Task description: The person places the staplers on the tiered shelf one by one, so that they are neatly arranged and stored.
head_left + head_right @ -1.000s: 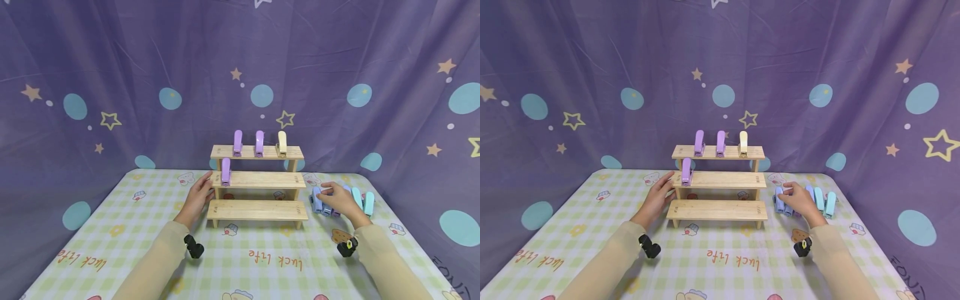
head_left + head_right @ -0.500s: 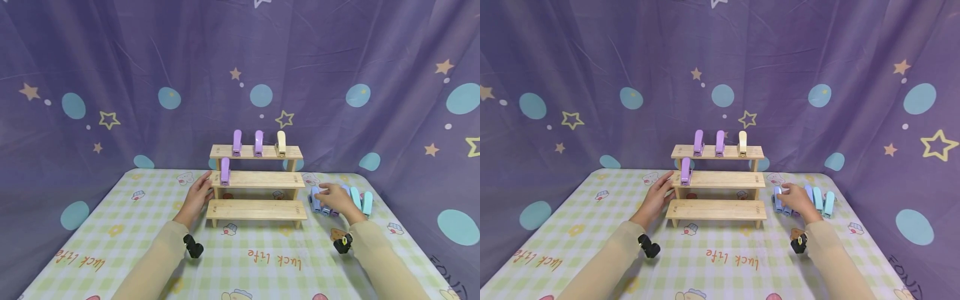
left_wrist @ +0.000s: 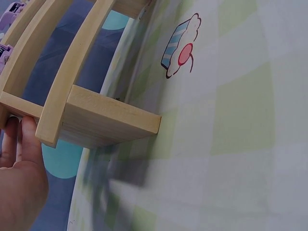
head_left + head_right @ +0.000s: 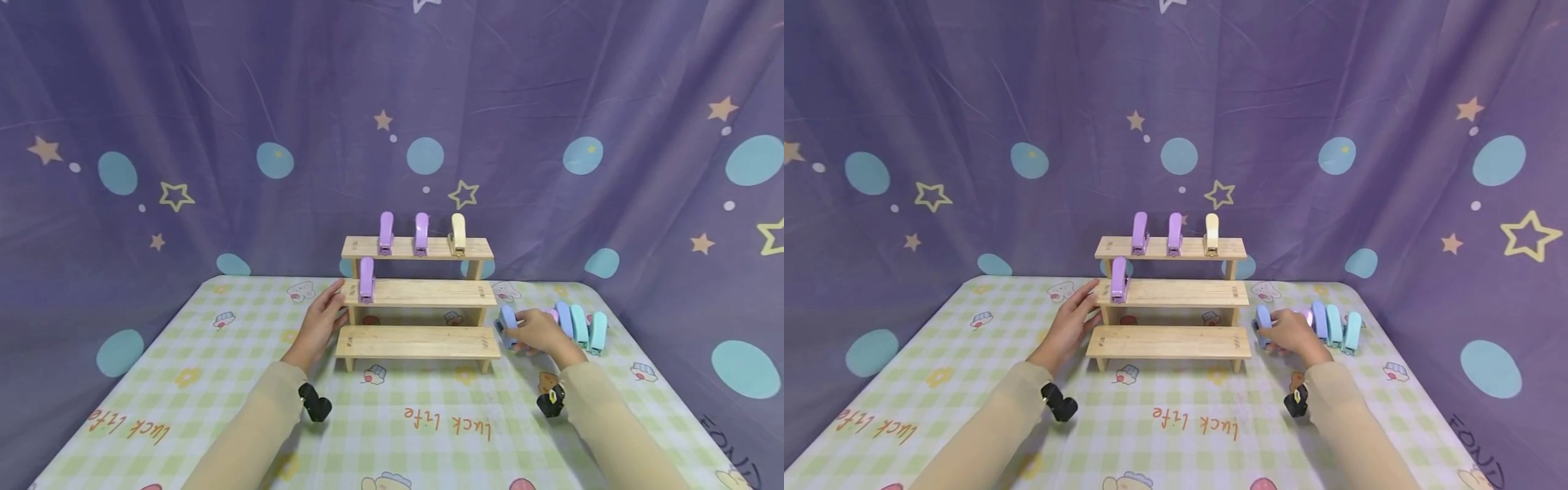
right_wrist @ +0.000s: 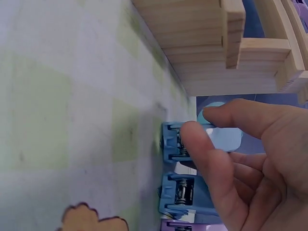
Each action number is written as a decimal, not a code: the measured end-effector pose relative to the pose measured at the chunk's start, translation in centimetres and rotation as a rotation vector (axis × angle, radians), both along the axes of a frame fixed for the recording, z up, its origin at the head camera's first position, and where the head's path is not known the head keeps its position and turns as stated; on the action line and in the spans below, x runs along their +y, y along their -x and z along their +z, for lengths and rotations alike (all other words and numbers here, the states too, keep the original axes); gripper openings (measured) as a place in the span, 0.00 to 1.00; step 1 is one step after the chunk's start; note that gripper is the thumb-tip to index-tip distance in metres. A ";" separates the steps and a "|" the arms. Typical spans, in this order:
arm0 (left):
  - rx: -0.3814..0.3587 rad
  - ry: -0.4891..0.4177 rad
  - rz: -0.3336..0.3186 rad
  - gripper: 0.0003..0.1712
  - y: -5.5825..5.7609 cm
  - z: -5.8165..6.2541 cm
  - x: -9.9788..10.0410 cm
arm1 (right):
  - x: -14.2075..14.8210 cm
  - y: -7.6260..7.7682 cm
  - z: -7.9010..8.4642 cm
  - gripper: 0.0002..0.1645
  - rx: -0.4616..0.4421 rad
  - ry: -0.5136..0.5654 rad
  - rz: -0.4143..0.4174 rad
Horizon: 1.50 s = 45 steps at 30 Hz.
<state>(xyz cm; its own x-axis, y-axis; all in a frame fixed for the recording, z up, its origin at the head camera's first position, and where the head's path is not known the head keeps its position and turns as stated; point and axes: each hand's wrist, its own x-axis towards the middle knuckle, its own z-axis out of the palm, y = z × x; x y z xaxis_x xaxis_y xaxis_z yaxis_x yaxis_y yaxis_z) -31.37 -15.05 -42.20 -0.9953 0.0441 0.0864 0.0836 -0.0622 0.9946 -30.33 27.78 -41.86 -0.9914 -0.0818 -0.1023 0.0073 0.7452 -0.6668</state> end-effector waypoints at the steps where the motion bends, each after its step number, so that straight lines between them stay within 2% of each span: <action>1: -0.001 -0.001 0.000 0.28 0.0 0.0 0.0 | -0.1 -0.1 -0.1 0.31 -0.002 0.005 -0.001; 8: -0.006 -0.003 0.002 0.29 0.0 0.0 0.0 | -0.3 -0.1 -0.5 0.25 0.000 0.032 -0.013; 14: -0.005 -0.003 0.010 0.28 -0.1 0.1 0.0 | -0.4 -0.1 -0.7 0.20 -0.003 0.072 -0.057; 32: 0.000 -0.010 0.008 0.29 0.2 -0.2 0.0 | 0.2 -0.4 -1.1 0.30 0.091 0.014 -0.068; 45: 0.008 -0.001 0.010 0.29 0.1 -0.1 0.1 | 0.5 -1.5 1.3 0.32 0.220 -0.108 -0.078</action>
<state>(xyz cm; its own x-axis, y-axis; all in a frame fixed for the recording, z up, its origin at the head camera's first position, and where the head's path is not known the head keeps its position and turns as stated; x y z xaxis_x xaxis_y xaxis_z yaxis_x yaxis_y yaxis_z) -31.52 -15.00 -42.33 -0.9950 0.0339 0.0940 0.0918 -0.0620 0.9938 -28.88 28.30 -40.53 -0.9936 -0.0044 0.1129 -0.0690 0.8150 -0.5754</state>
